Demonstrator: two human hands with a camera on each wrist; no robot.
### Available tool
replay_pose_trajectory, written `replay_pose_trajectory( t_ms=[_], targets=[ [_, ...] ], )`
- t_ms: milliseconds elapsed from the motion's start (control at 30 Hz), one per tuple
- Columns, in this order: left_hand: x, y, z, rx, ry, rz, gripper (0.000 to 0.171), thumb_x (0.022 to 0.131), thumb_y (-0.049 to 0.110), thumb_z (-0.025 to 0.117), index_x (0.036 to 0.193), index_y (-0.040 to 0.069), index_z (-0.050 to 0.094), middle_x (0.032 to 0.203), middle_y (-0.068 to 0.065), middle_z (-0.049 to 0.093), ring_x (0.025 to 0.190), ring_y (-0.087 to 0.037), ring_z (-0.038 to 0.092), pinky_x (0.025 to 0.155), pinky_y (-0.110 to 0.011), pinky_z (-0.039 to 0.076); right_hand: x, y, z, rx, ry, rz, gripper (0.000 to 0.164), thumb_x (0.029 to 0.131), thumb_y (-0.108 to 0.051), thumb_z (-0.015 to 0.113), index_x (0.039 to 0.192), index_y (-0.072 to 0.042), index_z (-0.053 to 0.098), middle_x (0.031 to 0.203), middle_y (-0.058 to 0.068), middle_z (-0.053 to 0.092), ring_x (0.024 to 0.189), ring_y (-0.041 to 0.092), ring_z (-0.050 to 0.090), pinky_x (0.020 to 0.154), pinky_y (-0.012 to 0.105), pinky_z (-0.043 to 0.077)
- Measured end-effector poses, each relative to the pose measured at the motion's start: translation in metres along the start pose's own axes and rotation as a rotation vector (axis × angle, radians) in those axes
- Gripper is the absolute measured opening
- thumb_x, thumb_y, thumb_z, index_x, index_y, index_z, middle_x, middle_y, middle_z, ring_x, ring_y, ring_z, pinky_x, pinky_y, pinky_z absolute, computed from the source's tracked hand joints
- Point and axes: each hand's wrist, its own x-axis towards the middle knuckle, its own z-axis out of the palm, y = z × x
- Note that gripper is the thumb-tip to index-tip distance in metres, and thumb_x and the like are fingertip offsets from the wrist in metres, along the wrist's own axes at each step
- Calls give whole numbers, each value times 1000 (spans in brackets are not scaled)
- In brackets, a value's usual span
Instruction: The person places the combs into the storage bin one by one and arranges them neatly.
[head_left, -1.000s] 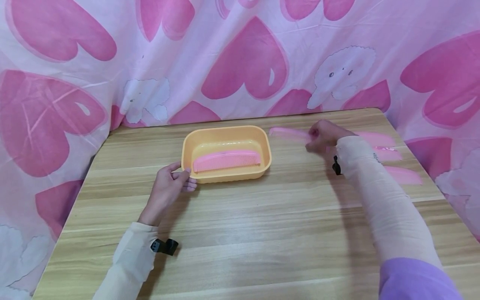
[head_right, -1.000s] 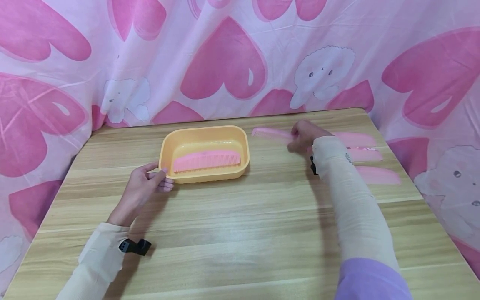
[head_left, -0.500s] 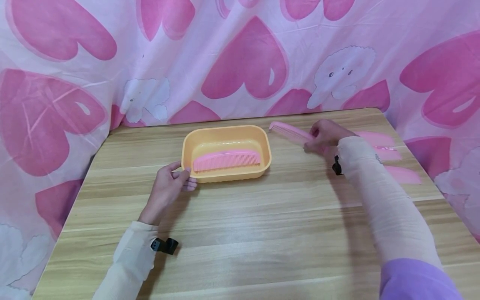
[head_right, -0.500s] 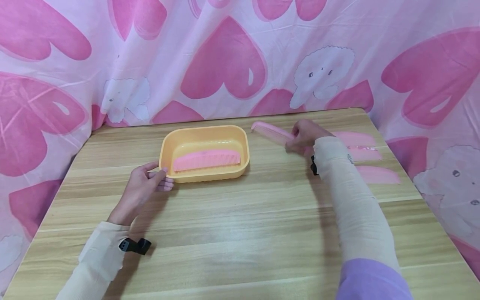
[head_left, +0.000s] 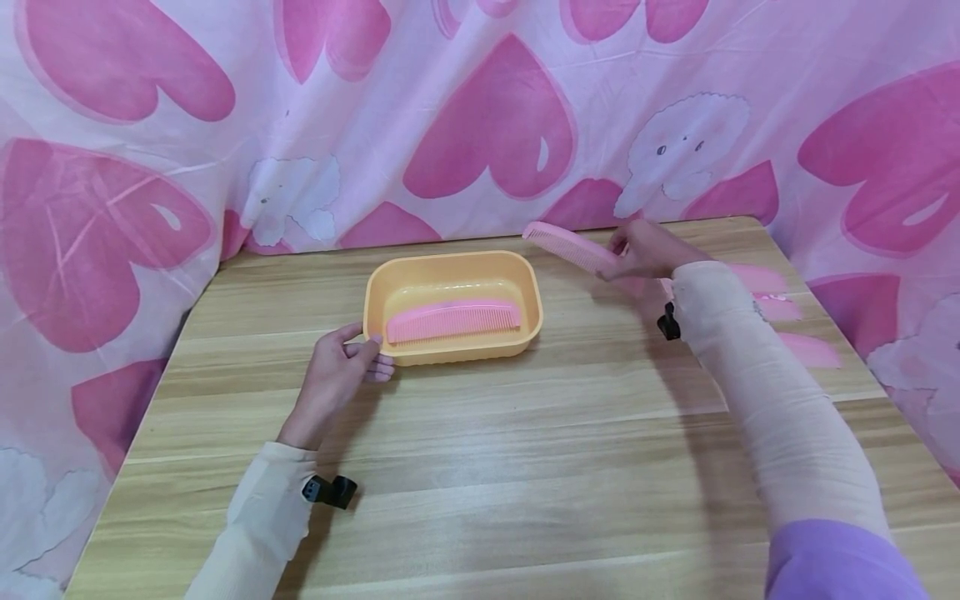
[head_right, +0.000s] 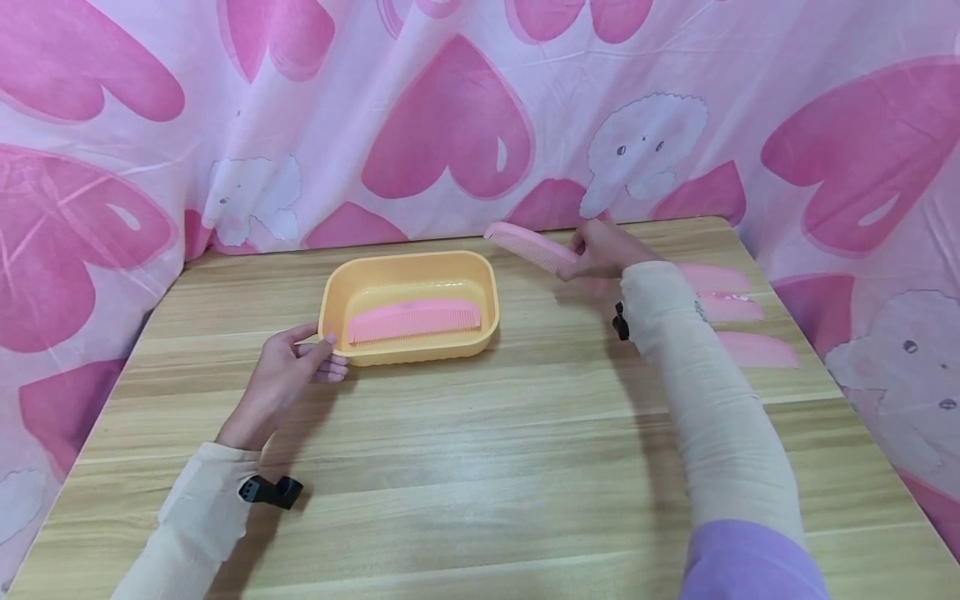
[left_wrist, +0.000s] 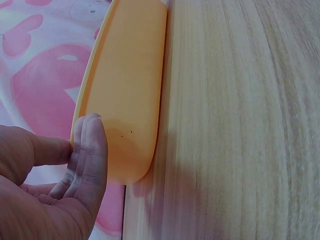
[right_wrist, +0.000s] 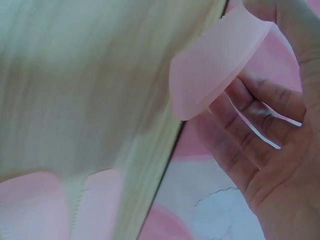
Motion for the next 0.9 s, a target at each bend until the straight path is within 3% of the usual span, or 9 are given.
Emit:
replay_pose_trajectory(
  t_ms=[167,300,433,667,900],
  targets=[
    [1,0,0,1,0,-7,52,107,18,51,153,-2,36,101,-21,73,85,-24,74,82,-35,64,3,-16,-3,21,7,21,36,81,-28,82,100,1,73,96,12,72,83,23,63,71,31,54],
    [1,0,0,4,5,-11,53,107,18,51,153,-2,35,101,-21,73,83,-21,74,82,-35,64,8,-31,-4,14,16,3,33,78,-26,83,98,-1,73,90,10,71,74,21,61,64,29,52],
    [1,0,1,7,10,-16,53,107,19,51,154,-1,34,102,-20,73,81,-18,73,82,-35,64,13,-45,-4,0,24,-37,32,76,-25,84,96,-2,74,88,8,71,71,20,59,60,27,50],
    [0,0,1,-10,3,-6,53,107,18,51,153,-2,34,101,-22,73,84,-23,74,81,-34,64,22,-71,-1,-32,18,-122,33,74,-28,85,95,-5,75,84,6,68,71,19,56,59,29,48],
    [-1,-1,0,-56,-12,19,53,107,15,50,153,-6,33,100,-24,73,77,-14,72,81,-34,64,29,-94,7,-80,24,-220,36,72,-35,89,87,-7,71,80,3,65,72,19,55,63,31,49]
  ],
)
